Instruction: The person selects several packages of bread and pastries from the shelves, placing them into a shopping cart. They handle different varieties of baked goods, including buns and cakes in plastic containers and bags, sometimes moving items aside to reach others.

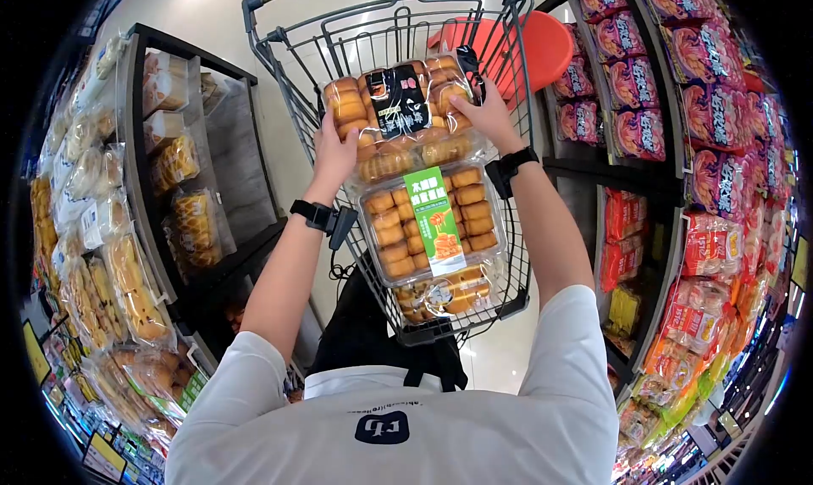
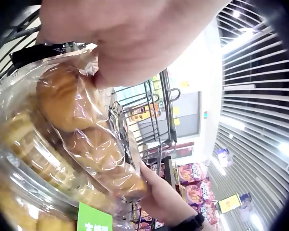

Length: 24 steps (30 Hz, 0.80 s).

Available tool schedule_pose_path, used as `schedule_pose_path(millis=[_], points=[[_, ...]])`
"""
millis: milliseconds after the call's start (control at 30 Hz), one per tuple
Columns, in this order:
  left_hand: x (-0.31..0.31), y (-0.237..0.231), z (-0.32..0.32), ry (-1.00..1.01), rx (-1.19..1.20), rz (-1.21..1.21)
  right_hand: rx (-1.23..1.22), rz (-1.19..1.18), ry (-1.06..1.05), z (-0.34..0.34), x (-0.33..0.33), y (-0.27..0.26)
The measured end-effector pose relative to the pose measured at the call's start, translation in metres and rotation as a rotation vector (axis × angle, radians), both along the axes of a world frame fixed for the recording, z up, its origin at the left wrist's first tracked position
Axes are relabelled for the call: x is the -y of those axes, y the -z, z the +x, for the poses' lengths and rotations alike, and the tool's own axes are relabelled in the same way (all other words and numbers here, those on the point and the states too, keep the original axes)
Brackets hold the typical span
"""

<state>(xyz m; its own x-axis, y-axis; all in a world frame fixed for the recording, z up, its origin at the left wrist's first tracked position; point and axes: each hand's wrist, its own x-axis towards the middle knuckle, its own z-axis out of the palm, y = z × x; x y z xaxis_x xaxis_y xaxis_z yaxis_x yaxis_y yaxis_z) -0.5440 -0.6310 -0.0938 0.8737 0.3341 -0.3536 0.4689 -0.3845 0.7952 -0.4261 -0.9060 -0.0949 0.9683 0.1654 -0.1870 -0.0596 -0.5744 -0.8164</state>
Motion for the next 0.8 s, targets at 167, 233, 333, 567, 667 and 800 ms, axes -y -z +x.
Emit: schedule_pose_path(millis=[167,233,333,567,667,800], points=[[0.004,-0.029,-0.020,0.165,0.197,0.261,0.293,-0.079,0.134,-0.016,0.018,0.008],[0.006,-0.055,-0.039,0.236,0.357,0.156,0.214,-0.105,0.212,-0.046,0.023,-0.019],[-0.003,-0.080,-0.083,0.188,0.320,0.064,0.271,-0.190,0.054,-0.106,0.045,-0.035],[-0.019,-0.087,-0.289,0.303,0.091,0.528,0.224,-0.067,-0.172,-0.257,0.068,-0.077],[0.000,-0.070,-0.424,0.251,-0.246,0.594,0.228,0.046,-0.487,-0.307,0.060,-0.085],[0.072,-0.039,-0.594,0.077,-0.656,0.464,-0.028,-0.057,-0.919,-0.349,0.048,-0.076]])
